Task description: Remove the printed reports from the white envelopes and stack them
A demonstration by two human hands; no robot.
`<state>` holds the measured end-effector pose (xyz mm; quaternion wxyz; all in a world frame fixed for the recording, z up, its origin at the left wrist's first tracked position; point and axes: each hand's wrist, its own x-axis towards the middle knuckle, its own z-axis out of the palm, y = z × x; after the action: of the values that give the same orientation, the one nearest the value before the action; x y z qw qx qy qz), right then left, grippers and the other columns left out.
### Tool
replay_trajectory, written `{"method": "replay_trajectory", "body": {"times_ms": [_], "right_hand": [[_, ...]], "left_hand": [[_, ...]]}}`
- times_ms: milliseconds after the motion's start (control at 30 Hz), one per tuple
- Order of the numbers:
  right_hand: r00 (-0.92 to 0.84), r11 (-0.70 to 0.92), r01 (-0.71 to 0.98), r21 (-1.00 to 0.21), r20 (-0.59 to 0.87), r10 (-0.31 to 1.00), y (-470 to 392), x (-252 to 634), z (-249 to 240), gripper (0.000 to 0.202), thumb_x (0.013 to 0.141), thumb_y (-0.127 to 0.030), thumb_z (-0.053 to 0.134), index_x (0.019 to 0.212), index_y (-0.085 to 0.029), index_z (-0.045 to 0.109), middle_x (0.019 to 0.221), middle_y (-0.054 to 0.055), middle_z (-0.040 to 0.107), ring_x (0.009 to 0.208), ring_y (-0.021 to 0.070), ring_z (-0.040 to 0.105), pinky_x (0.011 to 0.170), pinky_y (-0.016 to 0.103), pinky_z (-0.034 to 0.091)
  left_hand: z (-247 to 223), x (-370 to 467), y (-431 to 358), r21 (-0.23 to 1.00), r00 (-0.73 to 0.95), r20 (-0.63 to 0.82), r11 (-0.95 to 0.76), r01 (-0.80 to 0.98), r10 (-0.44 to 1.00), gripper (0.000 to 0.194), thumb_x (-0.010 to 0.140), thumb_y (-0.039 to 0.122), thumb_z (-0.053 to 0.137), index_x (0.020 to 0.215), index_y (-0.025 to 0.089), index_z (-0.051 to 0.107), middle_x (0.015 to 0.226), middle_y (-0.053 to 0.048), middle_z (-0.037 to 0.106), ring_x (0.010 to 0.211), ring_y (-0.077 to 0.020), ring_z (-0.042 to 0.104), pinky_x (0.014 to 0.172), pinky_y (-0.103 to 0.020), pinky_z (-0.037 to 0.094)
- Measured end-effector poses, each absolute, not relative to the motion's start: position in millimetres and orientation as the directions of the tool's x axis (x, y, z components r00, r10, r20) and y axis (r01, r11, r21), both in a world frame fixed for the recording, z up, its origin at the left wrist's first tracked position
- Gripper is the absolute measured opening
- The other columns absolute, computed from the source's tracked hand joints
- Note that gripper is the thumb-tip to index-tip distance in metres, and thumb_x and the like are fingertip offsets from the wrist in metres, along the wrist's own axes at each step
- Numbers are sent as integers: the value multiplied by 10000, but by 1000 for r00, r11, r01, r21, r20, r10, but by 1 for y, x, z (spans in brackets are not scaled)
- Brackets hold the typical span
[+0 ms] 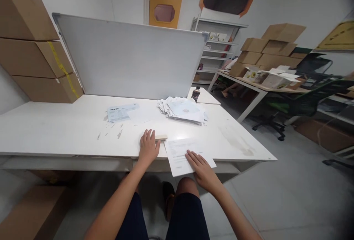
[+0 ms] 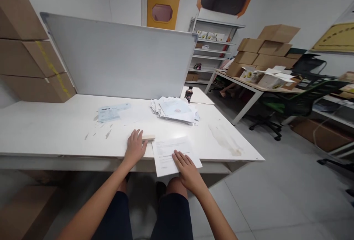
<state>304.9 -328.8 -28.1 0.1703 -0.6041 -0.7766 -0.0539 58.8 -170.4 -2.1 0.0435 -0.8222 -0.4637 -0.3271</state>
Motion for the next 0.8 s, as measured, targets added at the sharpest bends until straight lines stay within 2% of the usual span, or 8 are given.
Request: {"method": "replay_trajectory", "body": {"times_ms": [100, 233, 333, 400, 500, 567, 700, 800], "right_hand": [[-16, 140, 971, -196, 526, 850, -323, 315, -19, 824, 670, -12, 352, 1444, -294, 351, 1334, 35, 567, 1229, 239, 532, 998, 449, 464], [351, -63, 925, -374, 780, 518, -270, 300, 29, 675, 766, -92, 338, 1429, -219, 365, 1361, 106, 522, 1292, 284, 455, 1026, 514, 403], [208, 111, 944, -310, 825, 526, -193, 262, 64, 613, 765, -78, 338, 1354, -190, 462, 1367, 127, 511, 1319, 267, 417, 1043, 498, 368], [66, 242, 934, -261, 795, 603, -140, 239, 77, 641, 723, -30, 344, 1328, -186, 487, 1375, 116, 510, 1320, 237, 411, 1054, 462, 349], [18, 261, 929, -264, 734, 679, -81, 230, 75, 579, 728, -20, 372, 1262, -172, 536, 1360, 117, 523, 1316, 247, 399, 1084, 481, 273], [116, 182, 926, -331, 709, 696, -60, 246, 63, 482, 751, -53, 397, 1190, -149, 572, 1336, 152, 526, 1314, 285, 380, 1082, 534, 227], [430, 40, 804, -594, 626, 651, -55, 311, 27, 334, 845, -164, 365, 1088, -149, 595, 1338, 223, 460, 1358, 347, 260, 1008, 591, 245], [403, -13, 738, -675, 426, 810, -66, 351, 12, 305, 826, -356, 526, 1051, -163, 596, 1322, 238, 459, 1334, 410, 289, 1003, 625, 217]], "left_hand": [[-1, 59, -174, 216, 379, 586, -589, 779, 716, 480, 922, 345, 399, 1346, 124, 437, 1356, -187, 490, 1333, -348, 352, 1039, -510, 353], [-1, 60, -178, 210, 431, 562, -626, 751, 706, 469, 917, 317, 401, 1343, 123, 438, 1332, -174, 510, 1325, -339, 367, 1062, -513, 330], [-2, 60, -178, 235, 426, 528, -608, 758, 735, 476, 899, 311, 424, 1341, 136, 436, 1309, -174, 525, 1300, -341, 397, 1046, -533, 346], [-3, 60, -178, 242, 419, 512, -594, 767, 750, 480, 887, 313, 440, 1334, 138, 445, 1296, -177, 534, 1285, -342, 413, 1041, -537, 354], [-5, 60, -178, 255, 393, 490, -559, 789, 778, 493, 872, 323, 456, 1328, 135, 459, 1283, -176, 546, 1263, -342, 436, 1041, -527, 365], [-6, 60, -180, 269, 378, 468, -537, 800, 799, 499, 867, 328, 458, 1328, 137, 467, 1277, -171, 553, 1251, -339, 448, 1041, -511, 376], [-5, 63, -185, 291, 380, 424, -521, 803, 822, 523, 869, 348, 450, 1346, 134, 456, 1309, -167, 532, 1260, -342, 432, 1049, -490, 371], [-5, 67, -188, 306, 383, 408, -519, 798, 829, 546, 875, 356, 441, 1360, 106, 430, 1333, -179, 505, 1279, -346, 403, 1059, -488, 349]]}}
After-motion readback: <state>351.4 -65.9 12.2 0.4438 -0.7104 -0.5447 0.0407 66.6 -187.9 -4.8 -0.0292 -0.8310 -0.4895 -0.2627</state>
